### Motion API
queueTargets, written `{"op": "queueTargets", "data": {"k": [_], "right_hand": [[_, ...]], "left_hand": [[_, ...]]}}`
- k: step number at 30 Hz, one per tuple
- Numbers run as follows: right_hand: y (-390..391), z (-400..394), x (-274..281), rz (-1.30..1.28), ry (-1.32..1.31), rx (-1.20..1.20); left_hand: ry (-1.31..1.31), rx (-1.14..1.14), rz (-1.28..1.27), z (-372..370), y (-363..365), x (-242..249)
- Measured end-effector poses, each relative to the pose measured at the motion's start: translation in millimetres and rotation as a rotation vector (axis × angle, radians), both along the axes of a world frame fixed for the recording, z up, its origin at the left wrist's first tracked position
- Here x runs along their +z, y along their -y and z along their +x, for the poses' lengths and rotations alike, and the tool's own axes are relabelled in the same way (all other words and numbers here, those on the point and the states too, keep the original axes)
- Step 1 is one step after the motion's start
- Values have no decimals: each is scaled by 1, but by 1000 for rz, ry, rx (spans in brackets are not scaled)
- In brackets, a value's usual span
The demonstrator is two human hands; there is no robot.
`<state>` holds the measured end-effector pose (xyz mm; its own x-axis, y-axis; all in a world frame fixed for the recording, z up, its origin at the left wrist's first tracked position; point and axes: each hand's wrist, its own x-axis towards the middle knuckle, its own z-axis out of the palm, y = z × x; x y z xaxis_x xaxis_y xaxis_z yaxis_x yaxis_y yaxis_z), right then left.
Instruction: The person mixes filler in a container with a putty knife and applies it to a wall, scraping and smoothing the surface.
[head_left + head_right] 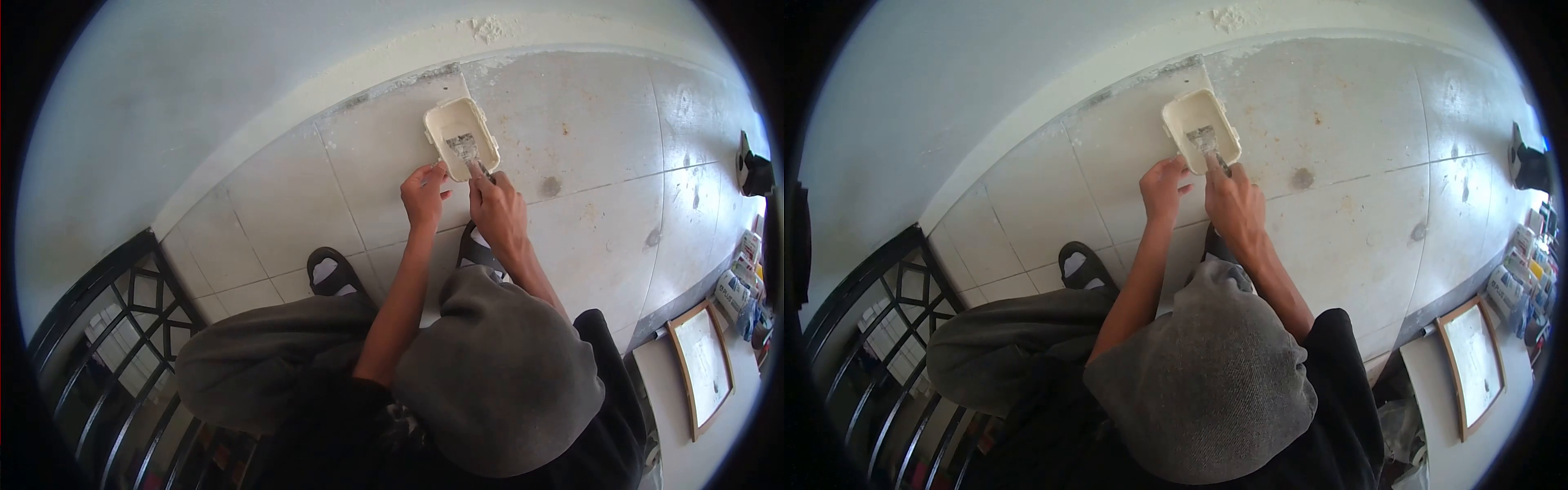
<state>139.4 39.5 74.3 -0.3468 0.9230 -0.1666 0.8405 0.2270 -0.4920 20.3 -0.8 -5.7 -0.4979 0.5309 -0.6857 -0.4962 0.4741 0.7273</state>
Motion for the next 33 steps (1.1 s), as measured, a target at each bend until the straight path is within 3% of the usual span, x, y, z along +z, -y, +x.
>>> {"op": "queueTargets", "data": {"k": [3,10,13,19,27,33], "right_hand": [[7,9,1,-50,112,52],[-5,3,-9,10,96,-1],[9,11,9,-109,167,60],[-21,5,28,-42,-39,95],[8,4,-10,-43,204,123],[7,4,-6,-4,191,119]], "left_hand": [[-12,-22,-7,-3,0,-2],[51,-45,17,-1,-1,-4],[-20,-14,8,-4,1,-6],[54,-64,-29,-2,2,-2],[3,-64,7,-7,0,-8],[1,-42,0,-6,0,-10]]}}
